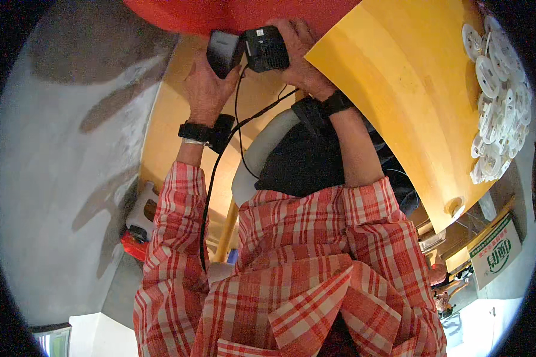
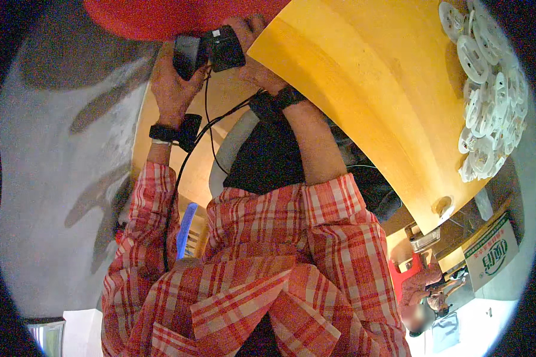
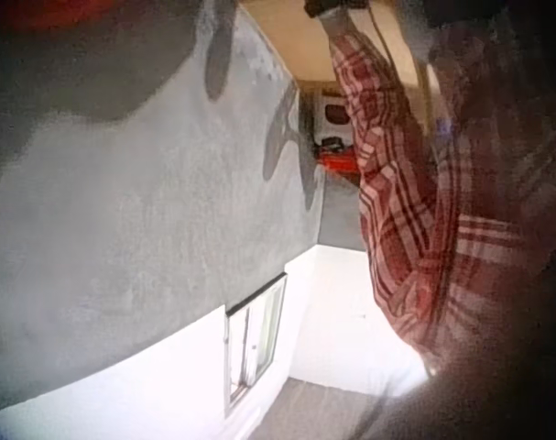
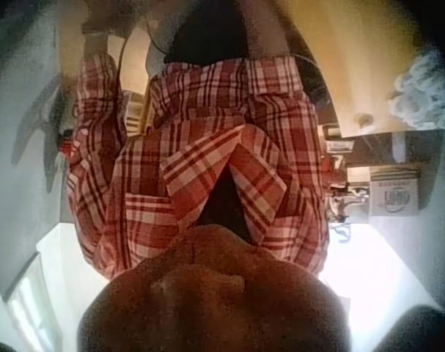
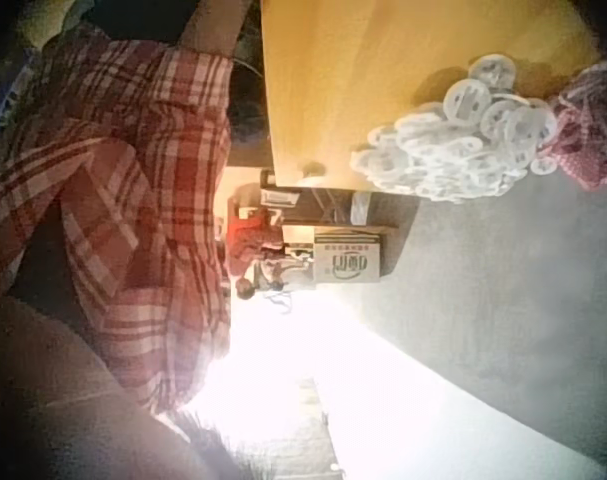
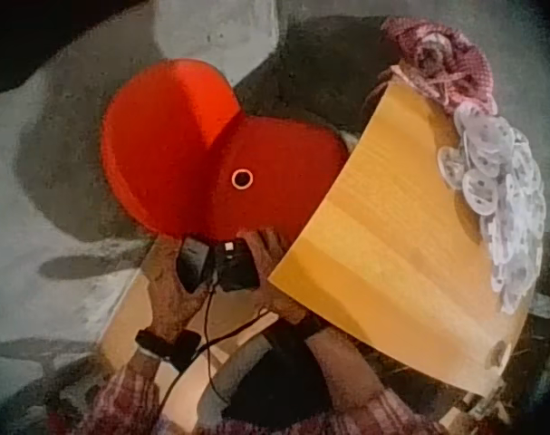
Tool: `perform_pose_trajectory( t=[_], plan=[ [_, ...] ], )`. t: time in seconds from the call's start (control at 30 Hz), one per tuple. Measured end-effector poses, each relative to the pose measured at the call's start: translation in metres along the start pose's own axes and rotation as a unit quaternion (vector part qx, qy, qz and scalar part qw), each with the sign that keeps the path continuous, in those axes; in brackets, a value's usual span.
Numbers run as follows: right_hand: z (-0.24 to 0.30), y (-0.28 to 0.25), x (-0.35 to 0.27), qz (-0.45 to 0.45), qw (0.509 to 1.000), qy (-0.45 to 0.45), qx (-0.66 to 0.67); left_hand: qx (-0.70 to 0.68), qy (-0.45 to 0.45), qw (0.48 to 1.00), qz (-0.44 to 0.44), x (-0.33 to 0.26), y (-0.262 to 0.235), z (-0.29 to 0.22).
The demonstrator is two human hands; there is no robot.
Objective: Assembling small white plastic components by inserting pieces into a circular base at a factory workstation.
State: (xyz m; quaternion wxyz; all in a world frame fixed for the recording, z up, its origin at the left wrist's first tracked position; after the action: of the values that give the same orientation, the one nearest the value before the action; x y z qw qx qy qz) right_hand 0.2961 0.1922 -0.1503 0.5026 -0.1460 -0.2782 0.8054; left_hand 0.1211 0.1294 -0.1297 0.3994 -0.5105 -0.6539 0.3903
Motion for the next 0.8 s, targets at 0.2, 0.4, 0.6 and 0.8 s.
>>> perform_pose_trajectory(
  t=[0.2,0.4,0.6,0.8],
  plan=[
    [0.038,-0.002,0.001,-0.002,0.991,-0.122,-0.05,-0.09,0.023,0.983,0.156,0.011,0.017,0.026],
    [0.031,0.003,0.005,0.016,0.983,-0.13,-0.127,-0.15,0.019,0.864,0.481,0.022,0.04,0.018],
    [0.029,-0.009,0.012,-0.045,0.987,-0.099,-0.122,-0.186,0.195,0.798,0.539,0.025,0.048,-0.01],
    [-0.019,0.009,0.031,0.097,0.994,0.055,-0.013,-0.506,0.03,0.632,0.586,0.021,0.063,-0.012]
  ],
)
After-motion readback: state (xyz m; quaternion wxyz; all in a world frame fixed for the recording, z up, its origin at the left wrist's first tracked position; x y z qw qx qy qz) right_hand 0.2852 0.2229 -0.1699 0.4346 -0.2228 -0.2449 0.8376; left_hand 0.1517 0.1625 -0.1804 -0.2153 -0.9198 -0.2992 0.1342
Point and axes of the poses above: each hand's wrist, its own x-axis towards the middle knuckle, its own y-axis out of the palm, z = x × y, the point moved 5 cm from there along x, towards the middle knuckle, and after that the axes turned 1 degree about y, right-handed, at the moved point
